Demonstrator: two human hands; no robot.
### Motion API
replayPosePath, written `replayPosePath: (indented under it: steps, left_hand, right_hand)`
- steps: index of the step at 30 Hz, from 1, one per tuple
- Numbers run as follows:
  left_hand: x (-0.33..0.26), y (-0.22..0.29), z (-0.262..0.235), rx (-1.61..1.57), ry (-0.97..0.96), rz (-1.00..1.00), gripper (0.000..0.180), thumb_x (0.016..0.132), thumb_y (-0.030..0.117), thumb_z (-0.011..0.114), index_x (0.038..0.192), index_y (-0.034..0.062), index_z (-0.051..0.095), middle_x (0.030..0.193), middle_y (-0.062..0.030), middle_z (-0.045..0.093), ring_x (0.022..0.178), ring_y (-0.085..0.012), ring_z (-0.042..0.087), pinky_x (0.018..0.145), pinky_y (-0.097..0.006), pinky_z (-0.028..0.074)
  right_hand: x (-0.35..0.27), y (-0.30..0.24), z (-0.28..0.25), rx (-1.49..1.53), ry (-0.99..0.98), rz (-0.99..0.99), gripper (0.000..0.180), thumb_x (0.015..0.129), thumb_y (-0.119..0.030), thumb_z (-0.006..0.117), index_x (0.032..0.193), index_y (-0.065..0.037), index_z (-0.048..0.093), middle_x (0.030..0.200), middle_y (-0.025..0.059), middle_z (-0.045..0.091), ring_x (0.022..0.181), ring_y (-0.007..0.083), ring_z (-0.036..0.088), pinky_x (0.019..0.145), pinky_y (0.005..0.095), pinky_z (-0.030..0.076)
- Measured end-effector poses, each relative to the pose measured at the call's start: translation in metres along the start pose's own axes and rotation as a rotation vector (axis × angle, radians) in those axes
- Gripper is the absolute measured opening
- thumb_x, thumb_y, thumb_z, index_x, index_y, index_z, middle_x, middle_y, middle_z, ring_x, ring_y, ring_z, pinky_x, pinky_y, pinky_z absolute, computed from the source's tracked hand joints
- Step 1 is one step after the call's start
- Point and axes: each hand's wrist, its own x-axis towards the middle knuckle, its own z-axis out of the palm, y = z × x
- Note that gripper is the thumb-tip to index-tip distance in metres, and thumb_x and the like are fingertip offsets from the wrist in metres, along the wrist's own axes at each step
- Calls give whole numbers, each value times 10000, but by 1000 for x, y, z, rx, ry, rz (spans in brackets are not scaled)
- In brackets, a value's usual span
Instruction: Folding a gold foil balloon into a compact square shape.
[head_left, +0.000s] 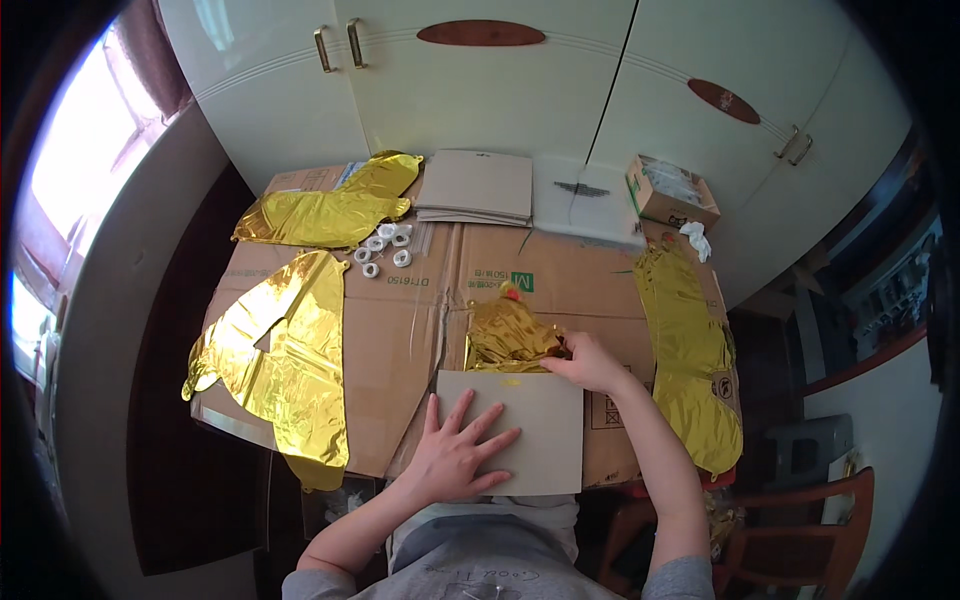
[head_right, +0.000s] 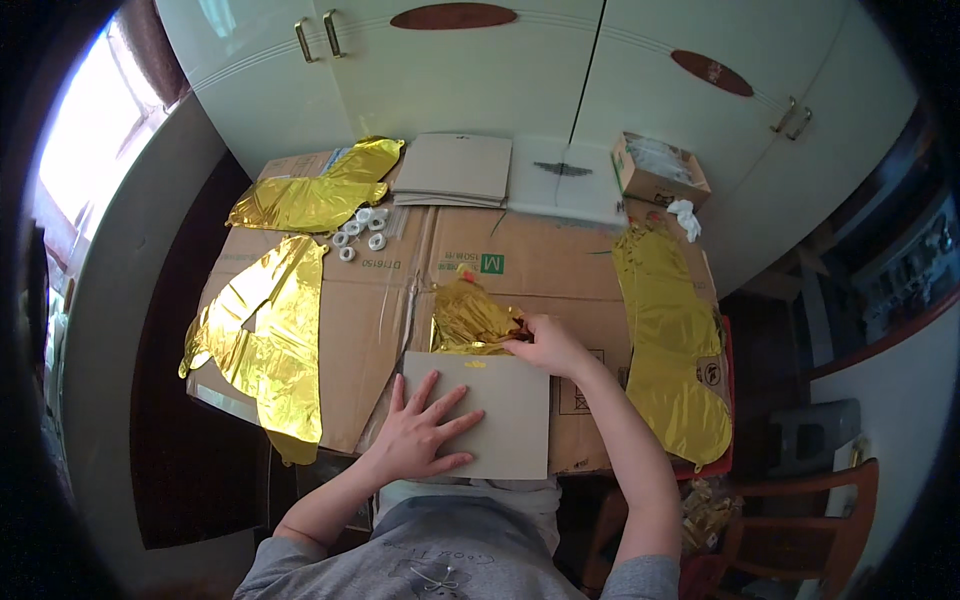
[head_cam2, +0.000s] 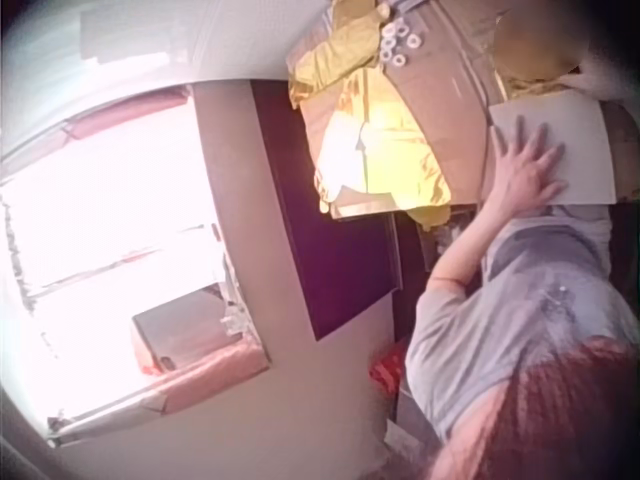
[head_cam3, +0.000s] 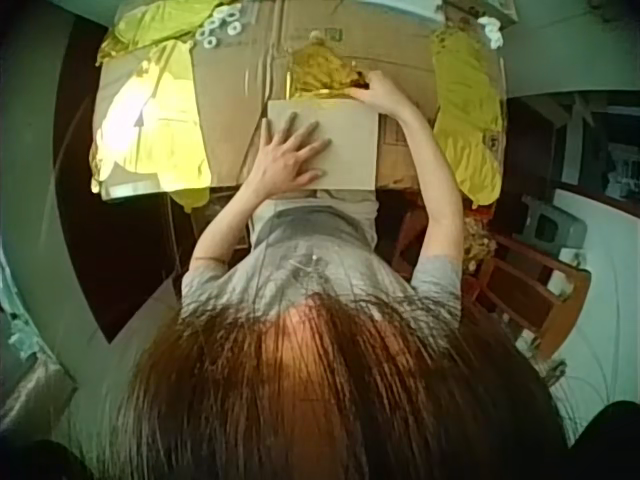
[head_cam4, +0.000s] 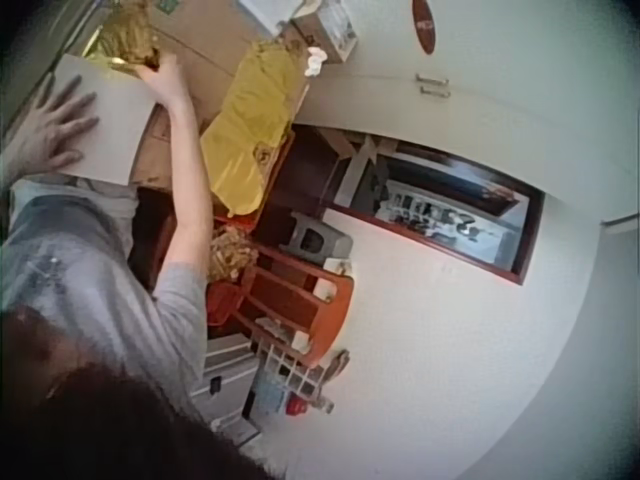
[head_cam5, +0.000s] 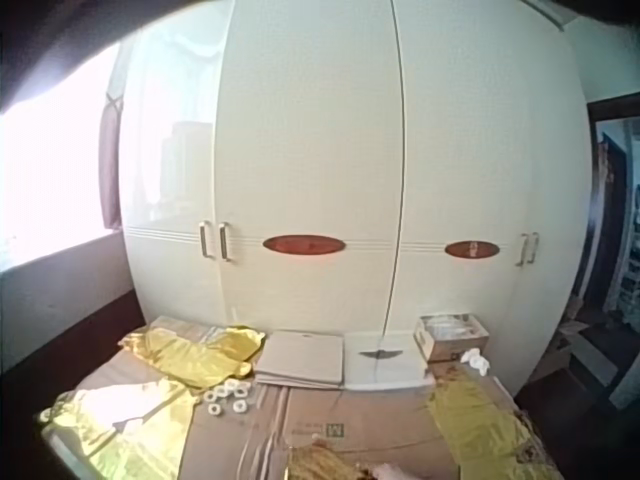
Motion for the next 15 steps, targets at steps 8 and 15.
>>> replayPosePath:
  steps: [8,15]
  left_hand:
    - [1,1,-1,15,-1,-3,640,866,681,514,1413,349,508,1515,-71,404,1434,-424,251,1056,-769,136]
    - [3,1,-7,28,-135,-38,585,878,628,535,1357,293,571,1491,-77,431,1429,-434,251,1054,-776,130]
  right_hand:
    - [-8,-18,8,-139,54,-259,186,830,-78,690,1003,-11,694,969,121,725,868,211,695,751,315,538]
    - [-35,-3,18,-260,78,-639,243,741,-46,741,975,-66,677,1070,73,719,1033,269,689,926,416,546]
